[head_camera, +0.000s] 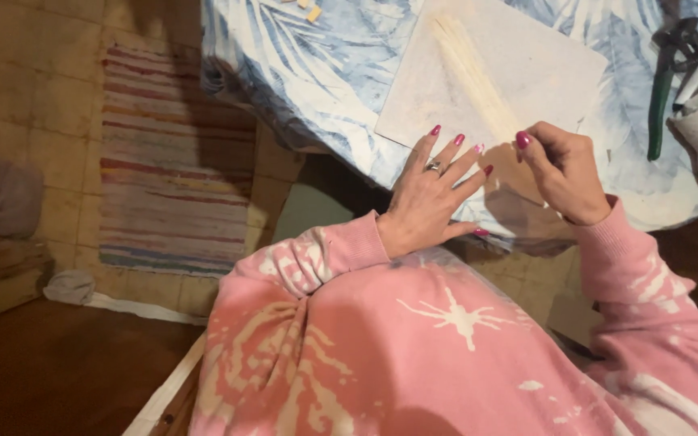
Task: Assembling small wooden tiles onto a backing strip for a mosaic project.
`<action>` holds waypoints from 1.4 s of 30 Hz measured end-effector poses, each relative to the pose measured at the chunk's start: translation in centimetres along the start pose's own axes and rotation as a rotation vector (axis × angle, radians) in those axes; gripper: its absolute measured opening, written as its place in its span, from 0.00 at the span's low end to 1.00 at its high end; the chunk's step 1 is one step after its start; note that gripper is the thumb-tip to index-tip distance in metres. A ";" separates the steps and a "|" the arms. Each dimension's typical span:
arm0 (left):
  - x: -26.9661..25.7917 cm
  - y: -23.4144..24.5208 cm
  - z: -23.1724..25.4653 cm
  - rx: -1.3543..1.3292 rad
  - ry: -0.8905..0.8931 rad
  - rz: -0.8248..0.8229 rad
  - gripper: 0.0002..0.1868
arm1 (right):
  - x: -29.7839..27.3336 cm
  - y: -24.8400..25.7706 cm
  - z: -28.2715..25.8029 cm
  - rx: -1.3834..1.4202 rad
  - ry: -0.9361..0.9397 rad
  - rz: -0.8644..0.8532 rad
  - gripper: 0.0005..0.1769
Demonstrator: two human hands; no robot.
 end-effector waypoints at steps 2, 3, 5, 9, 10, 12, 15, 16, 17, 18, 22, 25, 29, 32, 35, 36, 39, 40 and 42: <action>0.3 0.3 0.1 0.036 -0.014 -0.042 0.46 | 0.0 -0.4 -0.4 -0.002 0.003 -0.038 0.12; 0.5 0.2 -0.1 0.034 -0.016 -0.041 0.46 | 0.0 -0.3 -0.5 -0.003 0.002 -0.036 0.12; 0.8 0.2 -0.3 -0.015 -0.031 -0.023 0.45 | -0.1 -0.3 -1.3 -0.026 0.119 -0.014 0.12; 0.6 0.4 -0.3 -0.053 -0.060 -0.001 0.45 | -0.1 0.1 -0.7 0.009 0.072 0.006 0.15; 0.3 0.6 -0.3 -0.064 -0.057 0.062 0.44 | -0.1 0.3 -0.4 0.026 0.029 0.004 0.15; -0.5 0.4 -0.1 -0.086 -0.064 0.116 0.44 | -0.3 0.5 -0.2 0.042 -0.028 0.013 0.15; -2.1 -0.6 0.2 -0.138 -0.048 0.123 0.41 | -0.8 0.4 0.0 0.057 -0.106 -0.019 0.15; -2.5 -1.1 0.5 -0.125 -0.057 0.104 0.40 | -0.9 0.4 -0.1 0.065 -0.075 -0.027 0.15; -2.7 -1.6 0.4 -0.104 -0.069 0.092 0.40 | -0.5 0.3 -0.5 0.075 -0.035 -0.034 0.15; -2.1 -0.9 0.6 -0.102 -0.077 0.094 0.40 | -0.5 0.4 -0.5 0.076 -0.032 -0.025 0.15; -1.9 0.0 1.1 -0.029 -0.038 0.048 0.45 | -0.9 0.2 -0.4 0.059 -0.017 -0.029 0.15; -1.6 -0.1 1.0 0.002 -0.039 0.004 0.49 | -1.2 0.6 -0.8 -0.060 0.128 -0.001 0.12; -1.9 -0.4 0.9 0.021 -0.051 -0.018 0.56 | -2.8 0.5 -2.3 -0.541 0.570 0.065 0.11; -1.9 -0.6 0.7 0.037 -0.048 -0.041 0.56 | -3.6 0.2 -2.9 -0.644 0.661 0.051 0.09; -1.9 -0.5 0.7 0.055 -0.060 -0.074 0.57 | -2.8 -0.5 -2.2 -0.655 0.655 0.035 0.11; -1.8 -0.5 0.6 0.059 -0.057 -0.072 0.57 | -1.3 -1.5 -2.8 -0.654 0.660 0.034 0.11; -1.9 -0.8 0.5 0.081 -0.072 -0.116 0.59 | 2.9 -5.3 -4.7 -0.535 0.707 0.021 0.08; -2.0 -0.8 0.5 0.056 -0.066 -0.117 0.59 | 4.6 -7.0 -5.5 -0.496 0.774 0.006 0.09; -1.6 -1.0 0.5 0.035 -0.055 -0.106 0.59 | 7.5 -9.1 -6.6 -0.459 0.853 -0.011 0.11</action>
Point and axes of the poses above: each hand's wrist, its own x-axis towards the middle knuckle, its own y-axis out of the back of the hand, z = x × y, the point moved 6 cm from there along x, towards the middle knuckle, and after that the axes turned 12 degrees about z, right-handed, at the moved point
